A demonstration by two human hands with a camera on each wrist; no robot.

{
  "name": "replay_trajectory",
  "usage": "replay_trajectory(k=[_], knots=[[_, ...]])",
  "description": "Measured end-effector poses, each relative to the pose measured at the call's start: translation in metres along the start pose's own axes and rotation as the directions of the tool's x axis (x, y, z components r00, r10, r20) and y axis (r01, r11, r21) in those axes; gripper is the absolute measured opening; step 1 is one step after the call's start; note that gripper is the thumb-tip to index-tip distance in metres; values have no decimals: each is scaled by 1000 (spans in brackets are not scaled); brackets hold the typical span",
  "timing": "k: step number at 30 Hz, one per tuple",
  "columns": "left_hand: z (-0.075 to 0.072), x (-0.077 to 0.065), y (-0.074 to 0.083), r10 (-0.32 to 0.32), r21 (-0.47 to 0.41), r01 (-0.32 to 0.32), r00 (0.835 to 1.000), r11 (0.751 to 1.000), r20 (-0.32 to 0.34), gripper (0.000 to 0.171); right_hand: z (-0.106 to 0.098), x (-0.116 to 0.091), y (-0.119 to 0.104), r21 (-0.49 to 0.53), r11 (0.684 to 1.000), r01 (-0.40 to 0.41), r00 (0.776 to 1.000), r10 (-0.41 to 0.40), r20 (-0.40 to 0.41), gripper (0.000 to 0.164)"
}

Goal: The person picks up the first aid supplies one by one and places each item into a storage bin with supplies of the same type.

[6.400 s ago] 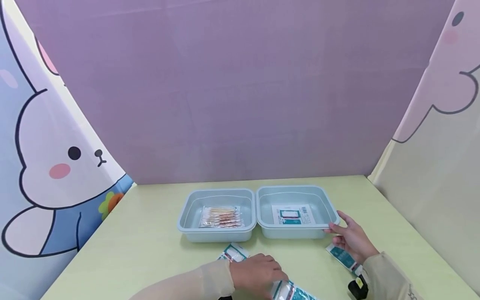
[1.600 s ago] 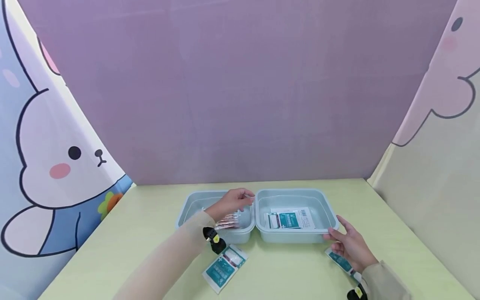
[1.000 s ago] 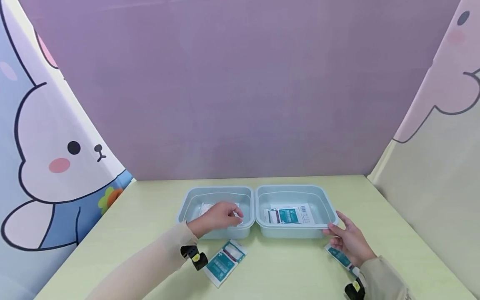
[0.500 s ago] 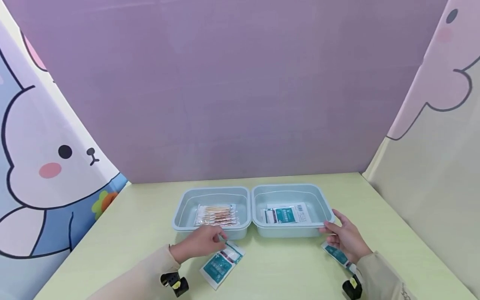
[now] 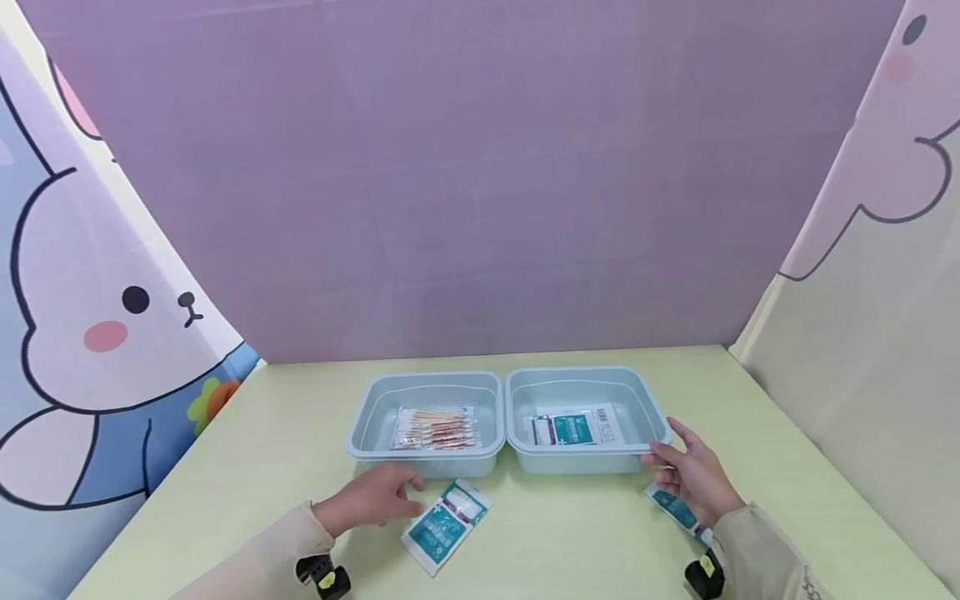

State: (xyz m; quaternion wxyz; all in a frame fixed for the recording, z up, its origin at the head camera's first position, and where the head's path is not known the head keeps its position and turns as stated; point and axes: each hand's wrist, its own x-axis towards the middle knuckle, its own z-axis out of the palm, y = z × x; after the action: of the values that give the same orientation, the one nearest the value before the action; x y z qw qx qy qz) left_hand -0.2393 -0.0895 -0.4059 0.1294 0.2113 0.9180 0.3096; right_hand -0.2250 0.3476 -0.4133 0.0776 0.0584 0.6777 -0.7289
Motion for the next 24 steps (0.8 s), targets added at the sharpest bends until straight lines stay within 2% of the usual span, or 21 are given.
replay_trajectory(k=[6, 11, 15, 20, 24], knots=[[-1, -7, -7, -84, -23, 85, 996, 996, 33, 28, -1, 0, 1, -9, 1000, 4, 1000, -4, 1, 78], [1, -8, -11, -121, -42, 124, 991, 991, 52, 33, -2, 0, 1, -3, 1000, 3, 1000, -3, -3, 79], [5, -7, -15, -137, -14, 139, 987, 990, 77, 31, -2, -1, 1, 0, 1000, 9, 1000, -9, -1, 81], [9, -4, -16, -165, 61, 161, 984, 985, 73, 20, -2, -2, 0, -7, 1000, 3, 1000, -3, -4, 81], [11, -2, -14, -168, 99, 161, 983, 982, 70, 24, -1, -1, 0, -10, 1000, 1, 1000, -1, 9, 80]])
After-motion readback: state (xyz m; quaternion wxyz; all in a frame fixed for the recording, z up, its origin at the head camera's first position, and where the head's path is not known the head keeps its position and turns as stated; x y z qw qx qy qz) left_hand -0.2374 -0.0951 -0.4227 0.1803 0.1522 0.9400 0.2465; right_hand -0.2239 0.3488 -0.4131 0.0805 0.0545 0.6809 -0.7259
